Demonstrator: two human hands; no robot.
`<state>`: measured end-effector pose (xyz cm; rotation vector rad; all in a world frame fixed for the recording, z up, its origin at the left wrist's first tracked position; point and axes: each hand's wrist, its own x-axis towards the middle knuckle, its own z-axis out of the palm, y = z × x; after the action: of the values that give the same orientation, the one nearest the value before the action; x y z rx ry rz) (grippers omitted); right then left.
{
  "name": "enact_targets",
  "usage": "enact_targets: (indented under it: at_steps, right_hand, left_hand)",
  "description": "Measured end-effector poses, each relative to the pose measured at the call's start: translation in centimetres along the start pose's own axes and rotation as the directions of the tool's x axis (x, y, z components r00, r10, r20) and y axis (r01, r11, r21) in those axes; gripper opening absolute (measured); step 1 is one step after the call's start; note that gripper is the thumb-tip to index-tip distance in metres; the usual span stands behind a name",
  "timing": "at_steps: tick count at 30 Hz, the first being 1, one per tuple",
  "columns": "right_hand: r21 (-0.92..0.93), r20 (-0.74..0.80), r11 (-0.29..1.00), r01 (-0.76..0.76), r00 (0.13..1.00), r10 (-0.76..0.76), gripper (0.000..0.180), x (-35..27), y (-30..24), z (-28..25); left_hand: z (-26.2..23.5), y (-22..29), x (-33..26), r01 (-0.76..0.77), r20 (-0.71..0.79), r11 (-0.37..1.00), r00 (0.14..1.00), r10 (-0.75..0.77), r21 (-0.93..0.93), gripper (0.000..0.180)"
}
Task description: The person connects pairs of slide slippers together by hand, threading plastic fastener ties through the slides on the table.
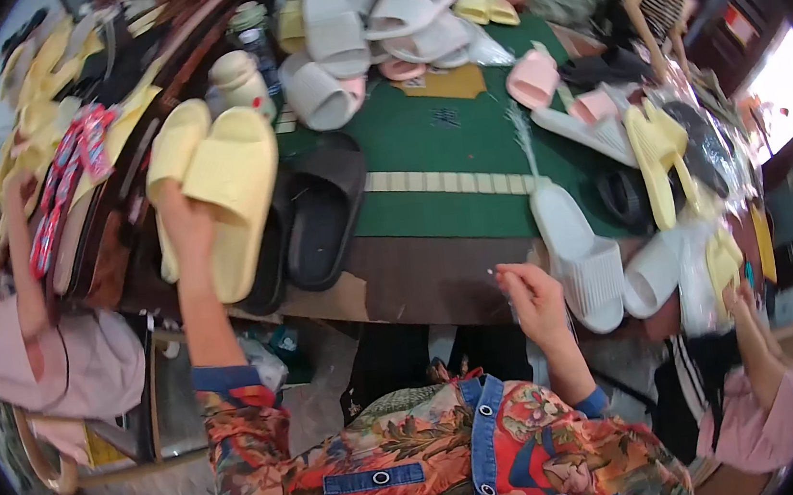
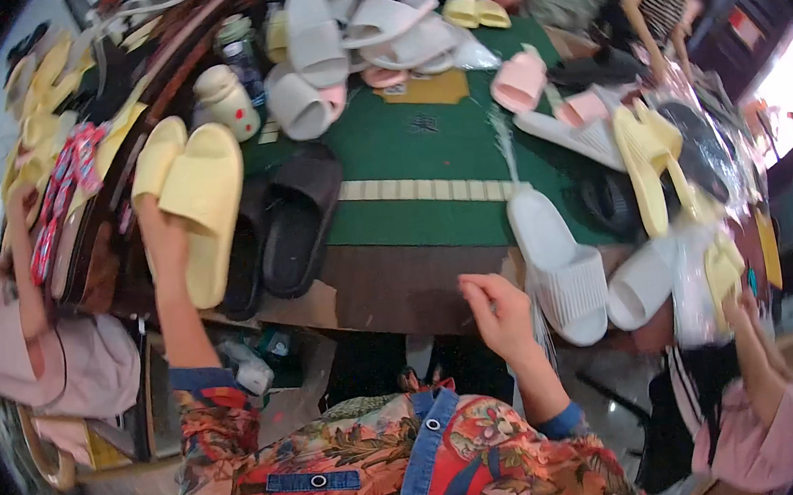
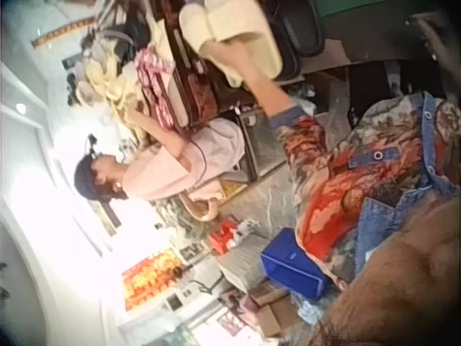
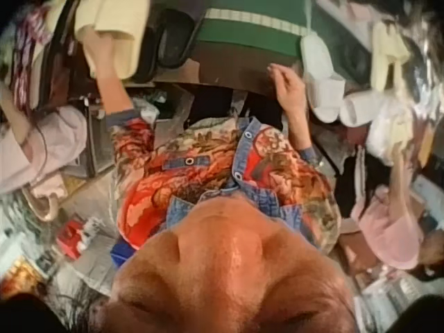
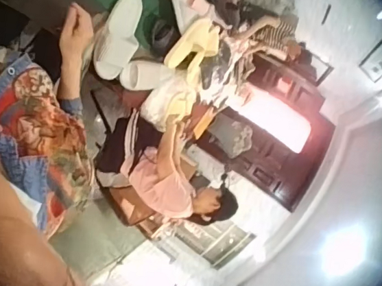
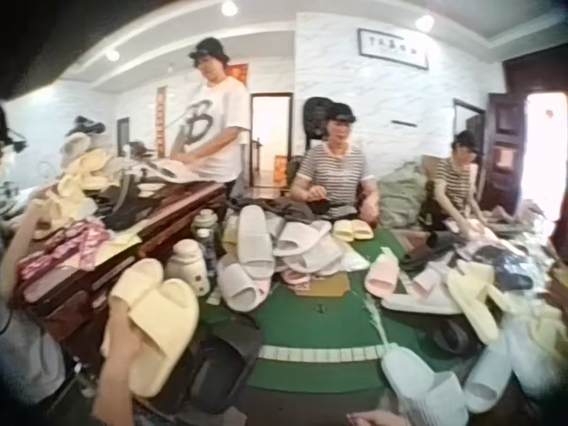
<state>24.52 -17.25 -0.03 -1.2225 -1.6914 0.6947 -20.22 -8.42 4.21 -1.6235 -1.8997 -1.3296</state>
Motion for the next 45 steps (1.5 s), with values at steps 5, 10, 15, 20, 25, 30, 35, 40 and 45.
enact_targets:
  at_steps: [5, 10, 15, 20, 25, 30, 35, 40, 45]
  right_hand:
    - [-0.098, 0.051, 0.989, 0.11, 0.993, -0.105, 0.013, 0.2, -0.2, 1.4]
    - [-0.112, 0.084, 0.985, 0.134, 0.989, -0.125, 0.015, -0.6, 0.5, -1.6]
    - [-0.364, -0.165, 0.93, -0.045, 0.986, -0.017, 0.015, -0.9, 1.7, -9.8]
    - [-0.728, 0.076, 0.666, 0.165, 0.984, -0.161, 0.037, 1.1, 2.4, -14.0]
    - [-0.647, 0.218, 0.74, 0.185, 0.974, -0.053, 0.033, 3.7, 6.2, -12.2]
    - [-0.681, 0.086, 0.729, 0.07, 0.996, -0.015, 0.031, 3.3, 4.8, -14.2]
    - [-0.767, -0.412, 0.605, -0.213, 0.886, -0.211, 0.024, 2.6, 6.2, -20.8]
    - [-0.616, -0.341, 0.627, -0.477, 0.879, 0.334, 0.04, 1.8, 9.0, -25.9]
    - [-0.66, -0.162, 0.638, -0.397, 0.904, 0.396, 0.04, 3.0, 2.2, -26.4]
  left_hand:
    - [3.8, -11.2, -1.5, 0.126, 0.278, 0.951, 0.938, -0.208, 0.284, 0.038]
    - [3.9, -11.4, -3.5, 0.206, 0.354, 0.964, 0.9, -0.254, 0.168, 0.04]
    - [-2.9, -2.9, -5.5, 0.234, 0.129, 0.927, 0.951, -0.281, 0.294, 0.041]
    - [-1.5, 6.0, -8.3, 0.008, 0.06, 0.999, 0.998, -0.005, -0.038, 0.024]
    - [2.8, 14.9, -13.8, -0.204, 0.357, 0.927, 0.879, 0.315, -0.316, 0.02]
    - [4.6, 21.3, -17.9, -0.198, 0.48, 0.796, 0.706, 0.521, -0.573, 0.025]
    - [4.9, 20.7, -17.8, -0.13, 0.539, 0.795, 0.67, 0.51, -0.592, 0.025]
    - [5.9, 21.9, -18.1, -0.065, 0.556, 0.768, 0.651, 0.517, -0.638, 0.022]
    - [6.8, 23.7, -19.5, -0.115, 0.505, 0.683, 0.587, 0.633, -0.722, 0.021]
